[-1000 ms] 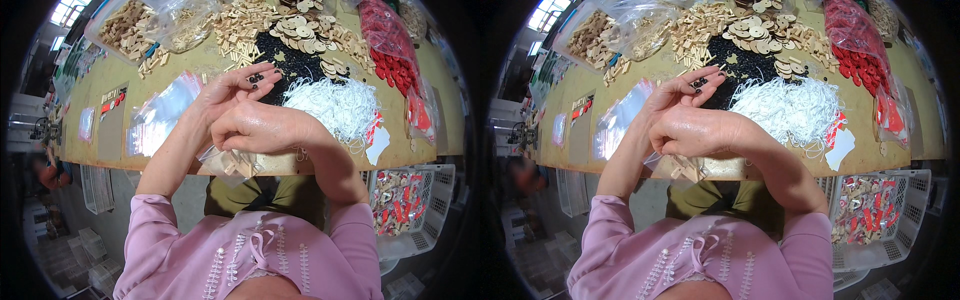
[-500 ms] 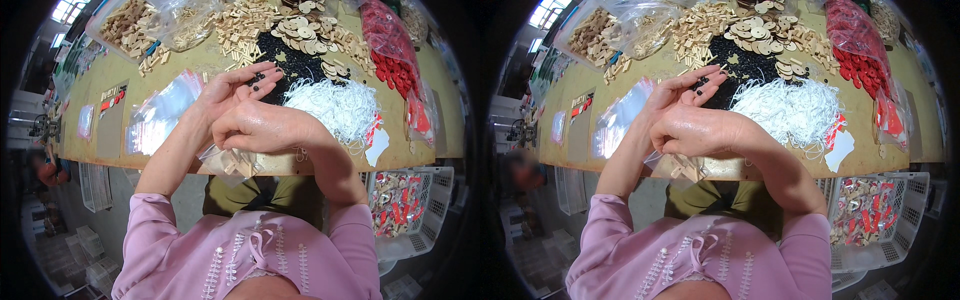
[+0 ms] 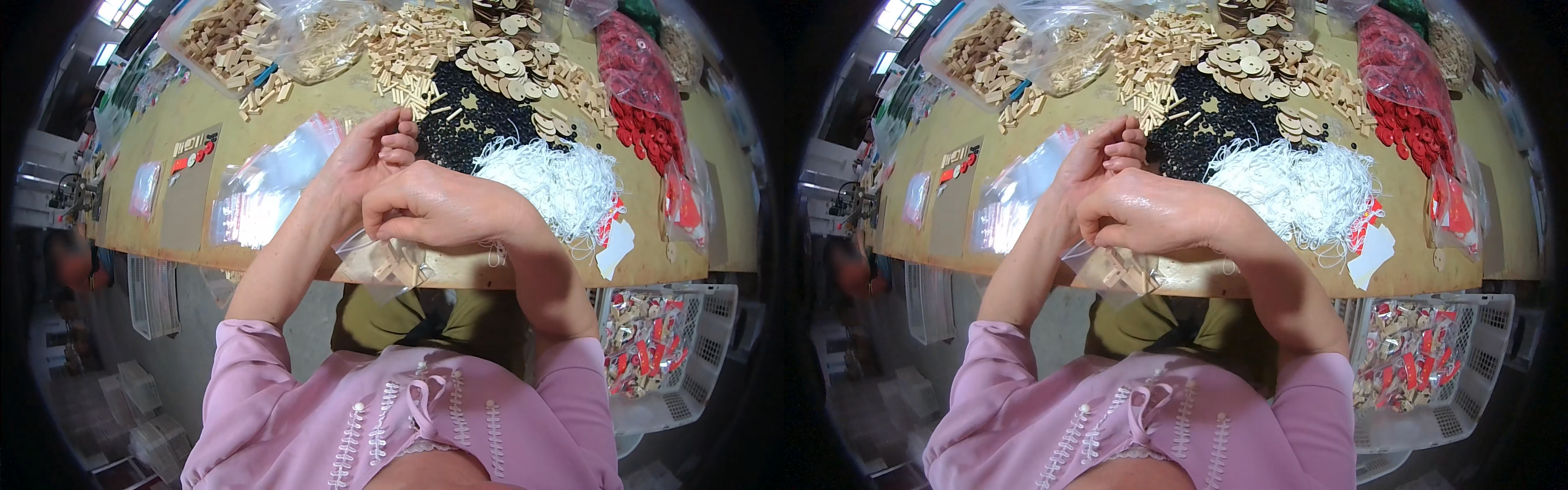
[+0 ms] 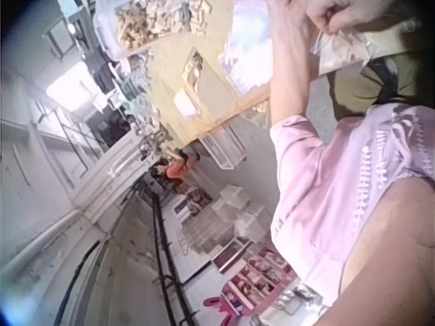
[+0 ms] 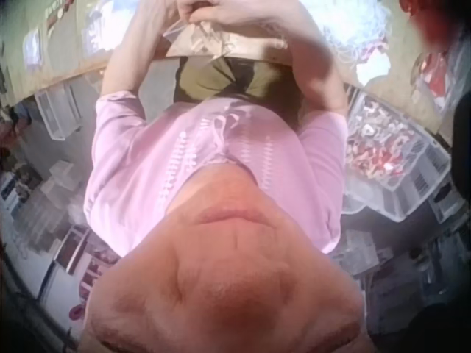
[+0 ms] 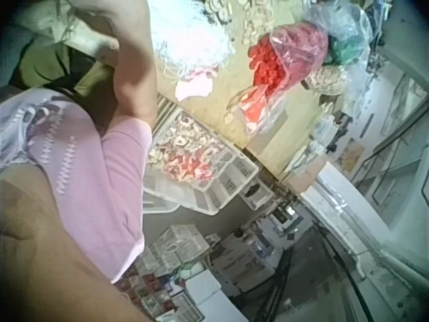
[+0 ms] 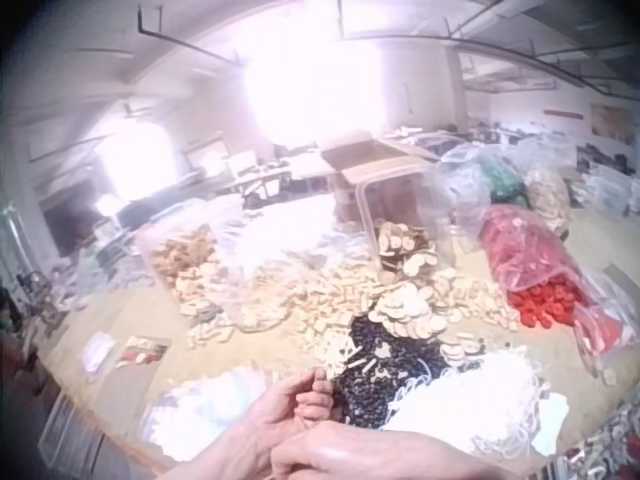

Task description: The person assembles small craft kits by placing wooden pieces, white string, and a red flag into clear plastic bags. The person repeatedly picks items from piles on the table, inserts them into bags, and sets the filled bags aside.

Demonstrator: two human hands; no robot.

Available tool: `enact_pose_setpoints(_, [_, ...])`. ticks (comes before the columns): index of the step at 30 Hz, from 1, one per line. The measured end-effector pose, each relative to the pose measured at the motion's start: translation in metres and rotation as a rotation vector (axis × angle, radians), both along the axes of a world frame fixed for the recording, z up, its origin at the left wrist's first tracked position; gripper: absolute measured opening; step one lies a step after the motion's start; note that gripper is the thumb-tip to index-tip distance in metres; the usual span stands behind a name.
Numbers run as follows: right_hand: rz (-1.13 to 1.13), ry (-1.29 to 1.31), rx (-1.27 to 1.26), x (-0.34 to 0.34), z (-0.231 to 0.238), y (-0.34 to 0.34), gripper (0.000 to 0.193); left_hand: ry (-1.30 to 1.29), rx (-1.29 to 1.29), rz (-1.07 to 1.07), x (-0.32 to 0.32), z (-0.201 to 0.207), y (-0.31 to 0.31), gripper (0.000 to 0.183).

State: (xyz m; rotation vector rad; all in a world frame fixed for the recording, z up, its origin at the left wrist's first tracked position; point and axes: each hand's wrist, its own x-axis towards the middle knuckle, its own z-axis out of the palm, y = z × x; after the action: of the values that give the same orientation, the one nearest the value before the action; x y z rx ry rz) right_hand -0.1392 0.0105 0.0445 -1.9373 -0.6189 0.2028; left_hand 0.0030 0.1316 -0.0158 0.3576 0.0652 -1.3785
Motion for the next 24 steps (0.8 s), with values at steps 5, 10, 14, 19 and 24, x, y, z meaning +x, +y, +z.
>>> enact_pose_setpoints(5, [0.052, 0.052, -0.033, -0.001, -0.007, 0.007, 0.008, -0.675, 0.348, -0.001, -0.005, 0.015, 0.005, 0.017])
enact_pose_setpoints(10, [0.103, 0.145, -0.120, -0.002, -0.009, 0.017, 0.009, -1.388, 0.520, -0.021, 0.004, 0.002, -0.003, 0.015])
enact_pose_setpoints(14, [0.105, 0.143, -0.122, -0.002, -0.007, 0.020, 0.016, -1.802, 0.637, -0.026, 0.006, -0.012, -0.011, 0.016])
enact_pose_setpoints(19, [0.097, 0.094, -0.091, -0.001, -0.014, 0.018, 0.016, -2.046, 0.690, 0.009, -0.004, -0.002, -0.013, 0.019])
enact_pose_setpoints(24, [0.050, 0.088, -0.065, -0.002, -0.008, 0.015, 0.015, -2.066, 0.709, -0.019, -0.002, 0.000, -0.014, 0.015])
